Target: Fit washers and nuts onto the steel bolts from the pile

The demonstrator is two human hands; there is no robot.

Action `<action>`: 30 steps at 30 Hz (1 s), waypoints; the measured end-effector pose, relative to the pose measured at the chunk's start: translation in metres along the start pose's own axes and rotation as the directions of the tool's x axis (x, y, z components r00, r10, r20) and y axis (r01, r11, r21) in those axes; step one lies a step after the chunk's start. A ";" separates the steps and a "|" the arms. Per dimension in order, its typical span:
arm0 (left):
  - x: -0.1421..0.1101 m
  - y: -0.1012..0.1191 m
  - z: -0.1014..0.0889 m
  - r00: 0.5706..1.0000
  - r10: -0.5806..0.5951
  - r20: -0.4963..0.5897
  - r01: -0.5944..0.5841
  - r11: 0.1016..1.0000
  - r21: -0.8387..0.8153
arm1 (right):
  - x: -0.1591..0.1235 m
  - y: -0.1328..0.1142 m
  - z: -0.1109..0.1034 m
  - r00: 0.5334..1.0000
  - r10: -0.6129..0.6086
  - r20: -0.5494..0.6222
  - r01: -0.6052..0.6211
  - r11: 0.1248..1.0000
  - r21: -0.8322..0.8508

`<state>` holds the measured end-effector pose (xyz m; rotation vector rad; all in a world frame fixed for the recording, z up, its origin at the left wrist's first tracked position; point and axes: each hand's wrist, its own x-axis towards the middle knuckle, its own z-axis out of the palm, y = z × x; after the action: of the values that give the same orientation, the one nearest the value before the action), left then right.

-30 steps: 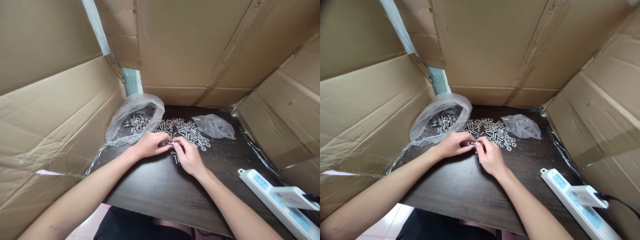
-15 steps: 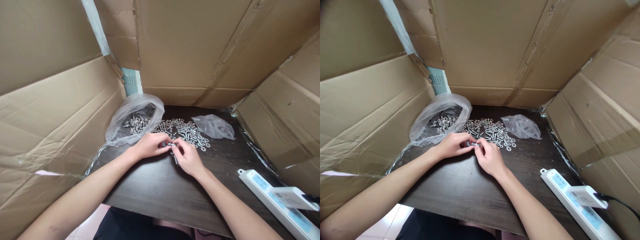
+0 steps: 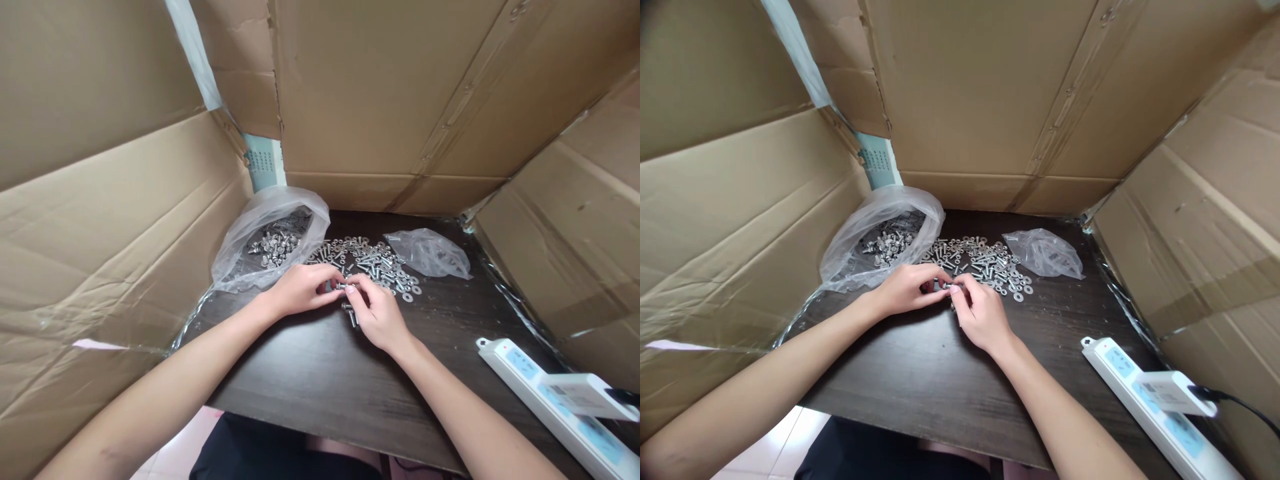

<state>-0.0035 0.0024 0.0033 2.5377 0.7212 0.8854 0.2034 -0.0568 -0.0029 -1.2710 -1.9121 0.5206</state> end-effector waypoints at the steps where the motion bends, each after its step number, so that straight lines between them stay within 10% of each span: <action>1: 0.000 0.000 0.000 1.000 0.001 -0.001 -0.001 1.000 0.002 | 0.000 0.000 0.000 1.000 -0.007 -0.015 0.007 1.000 -0.001; 30: 0.000 0.003 -0.001 1.000 0.003 -0.002 -0.003 1.000 -0.001 | 0.000 -0.001 -0.001 0.998 0.028 0.048 -0.029 1.000 0.010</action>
<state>-0.0032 0.0006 0.0058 2.5374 0.7179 0.8895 0.2034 -0.0574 -0.0012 -1.2906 -1.9305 0.5804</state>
